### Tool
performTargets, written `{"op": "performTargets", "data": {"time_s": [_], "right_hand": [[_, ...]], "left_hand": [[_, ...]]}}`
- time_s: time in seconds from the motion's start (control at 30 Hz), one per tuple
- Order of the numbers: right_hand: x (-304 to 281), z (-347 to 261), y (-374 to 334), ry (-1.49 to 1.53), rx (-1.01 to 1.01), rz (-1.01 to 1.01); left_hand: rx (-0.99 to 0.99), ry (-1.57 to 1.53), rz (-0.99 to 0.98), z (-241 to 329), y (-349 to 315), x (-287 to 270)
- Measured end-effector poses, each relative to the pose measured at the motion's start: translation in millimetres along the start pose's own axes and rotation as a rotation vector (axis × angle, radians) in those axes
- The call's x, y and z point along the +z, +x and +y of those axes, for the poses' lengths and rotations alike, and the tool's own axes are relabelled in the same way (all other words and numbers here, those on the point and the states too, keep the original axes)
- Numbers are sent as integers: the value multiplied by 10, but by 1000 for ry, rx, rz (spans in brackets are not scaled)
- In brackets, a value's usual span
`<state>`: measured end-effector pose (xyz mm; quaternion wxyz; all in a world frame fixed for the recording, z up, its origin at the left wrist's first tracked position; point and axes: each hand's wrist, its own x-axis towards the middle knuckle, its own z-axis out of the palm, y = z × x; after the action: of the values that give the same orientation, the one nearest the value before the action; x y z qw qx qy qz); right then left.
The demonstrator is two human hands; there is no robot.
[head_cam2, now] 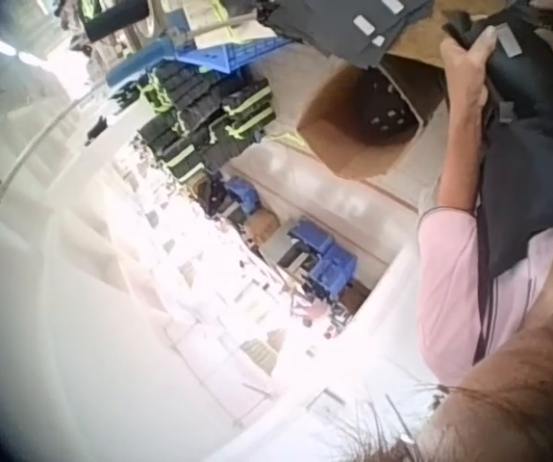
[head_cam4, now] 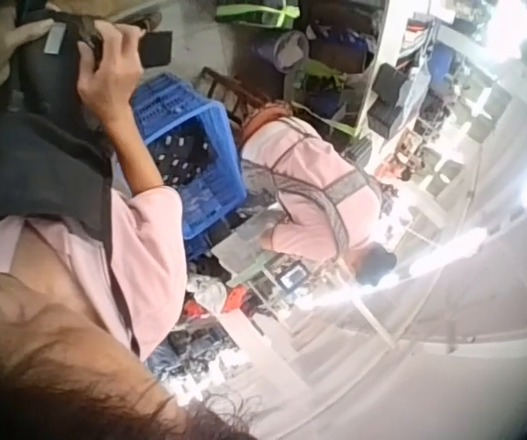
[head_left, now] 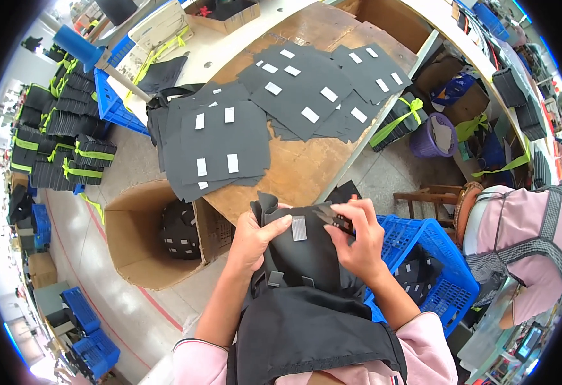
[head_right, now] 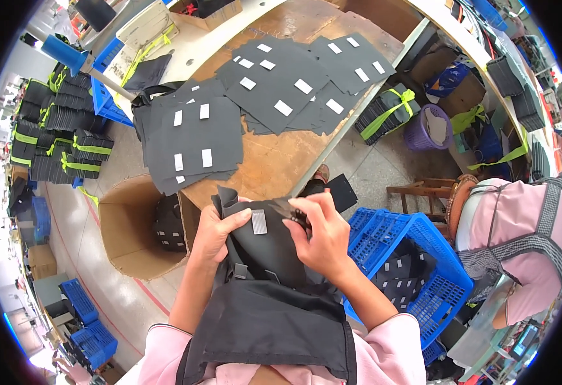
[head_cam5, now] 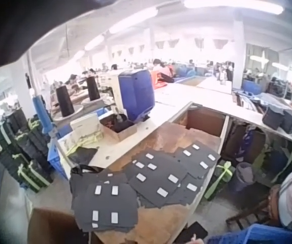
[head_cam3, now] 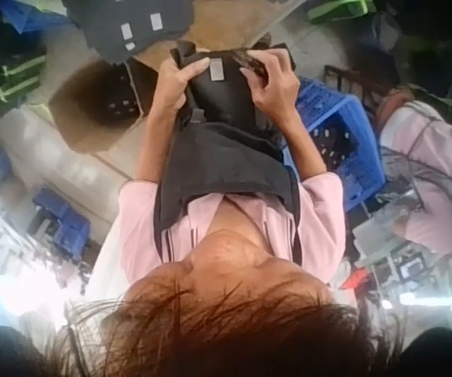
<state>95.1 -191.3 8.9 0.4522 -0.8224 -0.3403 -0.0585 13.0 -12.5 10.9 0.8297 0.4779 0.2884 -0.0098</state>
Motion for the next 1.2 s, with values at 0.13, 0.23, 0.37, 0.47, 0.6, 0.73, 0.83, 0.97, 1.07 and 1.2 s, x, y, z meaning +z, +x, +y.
{"op": "performTargets", "data": {"time_s": [0.13, 0.23, 0.37, 0.47, 0.6, 0.73, 0.83, 0.97, 1.07, 1.2], "right_hand": [[-70, -51, -9, -59, -92, -91], [-35, -26, 52, -59, -166, -118], [-3, 9, 49, -67, -218, -90], [-19, -8, 17, -16, -229, -16], [-4, 16, 36, -63, -181, -141], [-4, 72, -65, 151, 151, 32], [-67, 233, -370, 646, 630, -211], [6, 140, -591, 1088, 1207, -273], [62, 142, -324, 1090, 1020, 56], [-141, 231, 170, 696, 463, -296]], "left_hand": [[35, 17, 6, 45, -10, 83], [59, 81, 4, 60, -27, 132], [54, 86, 30, 68, -33, 136], [39, 84, 40, 64, -28, 113], [34, 98, 55, 67, -5, 152], [57, 80, 91, 52, -9, 72], [102, 31, 144, 22, 40, 50], [212, -81, 300, -69, 92, 70], [367, -66, 364, -123, 83, 10], [1098, 962, 588, 92, -60, -107]]}}
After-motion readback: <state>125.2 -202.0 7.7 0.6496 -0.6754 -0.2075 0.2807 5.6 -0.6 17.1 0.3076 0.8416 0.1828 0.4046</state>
